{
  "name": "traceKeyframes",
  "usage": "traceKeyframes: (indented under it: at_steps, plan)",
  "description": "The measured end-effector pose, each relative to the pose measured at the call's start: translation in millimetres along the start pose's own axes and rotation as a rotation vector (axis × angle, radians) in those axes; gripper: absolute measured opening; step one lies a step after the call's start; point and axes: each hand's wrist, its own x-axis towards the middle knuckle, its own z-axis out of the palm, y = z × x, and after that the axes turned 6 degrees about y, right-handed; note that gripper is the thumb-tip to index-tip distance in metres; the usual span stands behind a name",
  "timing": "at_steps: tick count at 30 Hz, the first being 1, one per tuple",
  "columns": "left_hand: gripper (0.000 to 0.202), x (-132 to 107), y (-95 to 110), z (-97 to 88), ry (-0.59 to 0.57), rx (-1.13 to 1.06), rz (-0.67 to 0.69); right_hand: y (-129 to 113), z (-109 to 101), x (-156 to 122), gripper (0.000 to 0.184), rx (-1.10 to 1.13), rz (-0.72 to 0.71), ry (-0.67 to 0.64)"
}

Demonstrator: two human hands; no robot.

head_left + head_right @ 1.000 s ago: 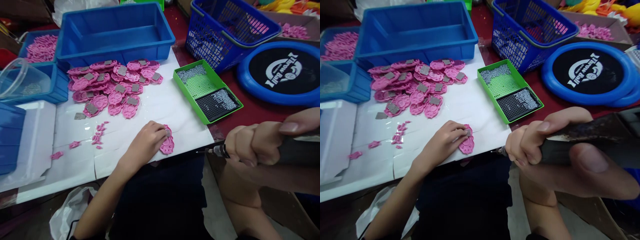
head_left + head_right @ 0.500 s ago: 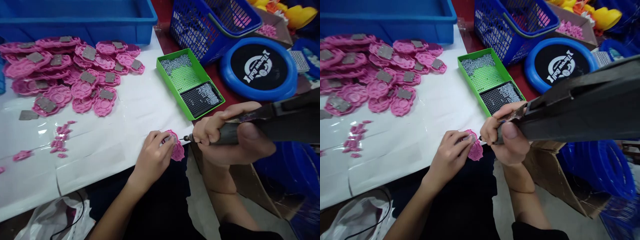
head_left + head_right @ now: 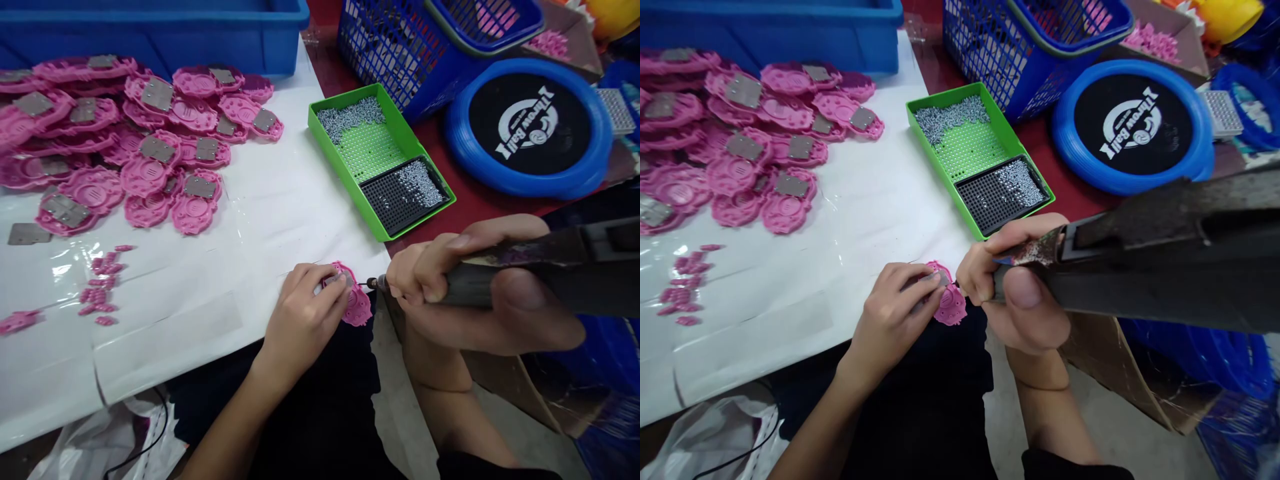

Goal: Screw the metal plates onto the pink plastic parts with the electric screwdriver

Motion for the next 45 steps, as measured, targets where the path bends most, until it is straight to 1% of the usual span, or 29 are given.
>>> traceKeyframes:
  at_steps: [3, 7, 10, 15, 16, 18, 20, 23, 27, 34, 36, 39, 40, 44, 45]
  plan:
    - [0.012, 0, 0, -0.1, -0.013, 0.018, 0.001, 0, -2, 2, 0.011, 0.015, -0.014, 0.0]
    - [0.014, 0, 0, -0.7, -0.016, 0.038, 0.004, -1, -7, 3, 0.012, -0.008, 0.001, -0.079]
    - [0.017, -1, 1, -1.8, -0.018, 0.044, 0.013, -3, -10, 2, 0.013, -0.036, 0.022, -0.06]
    - [0.013, -1, 1, -1.4, -0.003, 0.032, 0.009, -6, -4, 3, 0.012, -0.028, 0.052, -0.081]
    - [0.012, -1, 1, -1.0, -0.001, 0.028, 0.006, -6, -1, 3, 0.012, -0.029, 0.053, -0.053]
    - [0.011, -2, 0, 0.1, 0.001, 0.022, 0.0, -6, 3, 3, 0.012, -0.025, 0.044, 0.051]
    - [0.011, -2, 0, 1.0, 0.005, 0.015, -0.004, -8, 3, 4, 0.012, -0.039, 0.047, 0.092]
    - [0.011, -3, -1, 1.6, 0.013, 0.005, -0.015, -12, -2, 4, 0.012, -0.086, 0.076, -0.034]
    - [0.01, -3, -1, 0.9, 0.008, -0.003, -0.016, -14, -5, 5, 0.012, -0.112, 0.103, -0.02]
    - [0.01, -2, -1, 0.1, 0.023, -0.015, 0.002, -4, 2, 7, 0.011, -0.084, 0.068, -0.054]
    - [0.011, -2, 0, -0.3, 0.01, -0.009, 0.005, -3, 4, 5, 0.011, -0.079, 0.054, -0.011]
    - [0.013, -2, 0, -1.5, -0.01, -0.001, -0.004, -2, 10, 1, 0.011, -0.073, 0.055, 0.137]
    - [0.013, -2, 0, -2.1, -0.014, 0.0, -0.004, -2, 12, 0, 0.011, -0.072, 0.058, 0.151]
    - [0.016, -2, -1, -4.5, -0.035, 0.012, 0.014, -3, 16, -1, 0.01, -0.065, 0.03, 0.143]
    - [0.017, -2, -1, -5.0, -0.042, 0.015, 0.019, -4, 15, -1, 0.01, -0.061, 0.018, 0.169]
